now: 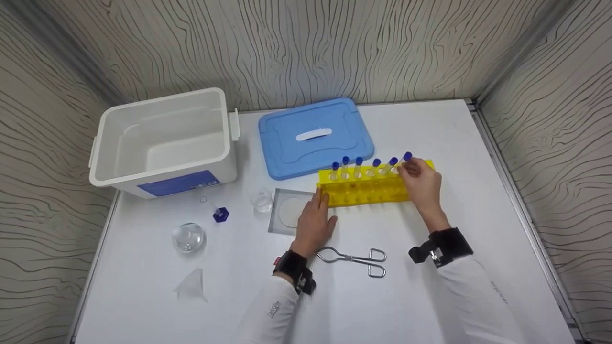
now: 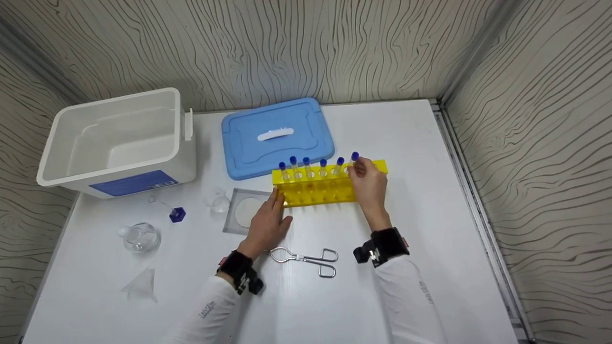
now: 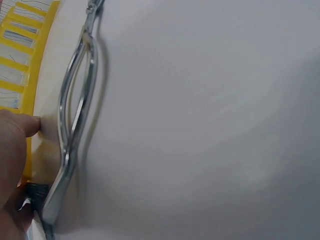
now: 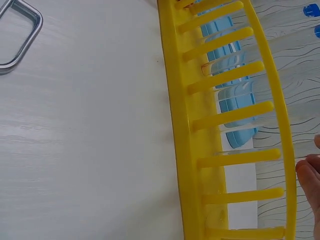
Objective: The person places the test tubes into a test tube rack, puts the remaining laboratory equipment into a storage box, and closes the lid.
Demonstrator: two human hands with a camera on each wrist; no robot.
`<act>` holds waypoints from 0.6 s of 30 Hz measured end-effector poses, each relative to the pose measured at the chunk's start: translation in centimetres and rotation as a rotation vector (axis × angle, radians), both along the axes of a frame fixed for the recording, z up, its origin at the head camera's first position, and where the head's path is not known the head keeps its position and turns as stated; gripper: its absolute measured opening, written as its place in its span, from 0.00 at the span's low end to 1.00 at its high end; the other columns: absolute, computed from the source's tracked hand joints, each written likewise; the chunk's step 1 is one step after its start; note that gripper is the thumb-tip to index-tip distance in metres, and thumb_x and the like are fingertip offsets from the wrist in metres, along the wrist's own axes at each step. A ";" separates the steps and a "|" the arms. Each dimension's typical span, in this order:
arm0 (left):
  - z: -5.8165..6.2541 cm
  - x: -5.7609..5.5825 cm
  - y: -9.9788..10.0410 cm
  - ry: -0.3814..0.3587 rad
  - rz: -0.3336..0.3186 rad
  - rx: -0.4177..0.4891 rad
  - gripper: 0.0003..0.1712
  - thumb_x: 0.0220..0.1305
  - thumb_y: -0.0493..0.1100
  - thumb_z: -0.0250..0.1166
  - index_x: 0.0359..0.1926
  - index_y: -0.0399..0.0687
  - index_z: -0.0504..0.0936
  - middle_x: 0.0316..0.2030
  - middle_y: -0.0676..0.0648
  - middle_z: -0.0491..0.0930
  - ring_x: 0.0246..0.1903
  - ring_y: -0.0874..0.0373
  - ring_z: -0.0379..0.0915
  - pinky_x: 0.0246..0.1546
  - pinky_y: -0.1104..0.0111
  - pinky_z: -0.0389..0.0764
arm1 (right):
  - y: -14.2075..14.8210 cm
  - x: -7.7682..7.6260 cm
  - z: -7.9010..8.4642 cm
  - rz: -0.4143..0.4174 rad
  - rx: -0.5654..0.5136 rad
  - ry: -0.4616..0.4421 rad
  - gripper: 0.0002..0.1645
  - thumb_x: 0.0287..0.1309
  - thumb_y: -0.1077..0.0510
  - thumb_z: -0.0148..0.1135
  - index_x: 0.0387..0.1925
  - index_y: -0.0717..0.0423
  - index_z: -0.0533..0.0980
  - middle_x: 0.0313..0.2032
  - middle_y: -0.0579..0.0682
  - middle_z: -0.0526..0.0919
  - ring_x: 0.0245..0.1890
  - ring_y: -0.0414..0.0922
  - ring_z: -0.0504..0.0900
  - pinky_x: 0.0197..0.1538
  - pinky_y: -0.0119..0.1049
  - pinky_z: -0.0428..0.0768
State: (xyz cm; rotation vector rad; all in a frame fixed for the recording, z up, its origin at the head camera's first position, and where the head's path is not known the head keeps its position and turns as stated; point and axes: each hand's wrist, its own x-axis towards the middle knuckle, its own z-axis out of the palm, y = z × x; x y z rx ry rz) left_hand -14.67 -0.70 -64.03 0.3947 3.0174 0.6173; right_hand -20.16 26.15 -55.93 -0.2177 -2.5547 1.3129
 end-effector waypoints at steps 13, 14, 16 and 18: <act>0.2 -0.1 0.2 -0.017 -0.007 -0.019 0.40 0.70 0.54 0.60 0.75 0.42 0.59 0.77 0.39 0.53 0.68 0.45 0.67 0.69 0.57 0.71 | 0.1 1.7 -0.4 -0.079 -0.048 0.117 0.19 0.64 0.56 0.64 0.52 0.65 0.80 0.47 0.60 0.88 0.46 0.49 0.87 0.45 0.12 0.77; 0.2 -0.2 0.2 -0.019 -0.007 -0.018 0.41 0.70 0.54 0.60 0.75 0.42 0.58 0.77 0.39 0.53 0.68 0.45 0.67 0.69 0.57 0.71 | 0.2 1.9 -0.5 -0.088 -0.054 0.138 0.19 0.65 0.56 0.63 0.51 0.65 0.80 0.46 0.59 0.88 0.45 0.45 0.87 0.44 0.12 0.77; 0.2 -0.2 0.2 -0.020 -0.007 -0.019 0.41 0.70 0.54 0.60 0.75 0.42 0.58 0.77 0.39 0.53 0.68 0.45 0.67 0.69 0.57 0.71 | 0.2 2.4 -0.7 -0.101 -0.069 0.176 0.19 0.65 0.56 0.63 0.51 0.66 0.80 0.45 0.59 0.88 0.43 0.35 0.86 0.44 0.12 0.77; 0.2 -0.2 0.2 -0.016 -0.007 -0.015 0.40 0.70 0.54 0.61 0.75 0.42 0.59 0.77 0.39 0.53 0.67 0.44 0.67 0.68 0.57 0.71 | 0.4 2.8 -1.0 -0.110 -0.073 0.206 0.19 0.65 0.56 0.63 0.50 0.66 0.80 0.45 0.59 0.88 0.41 0.26 0.83 0.45 0.12 0.77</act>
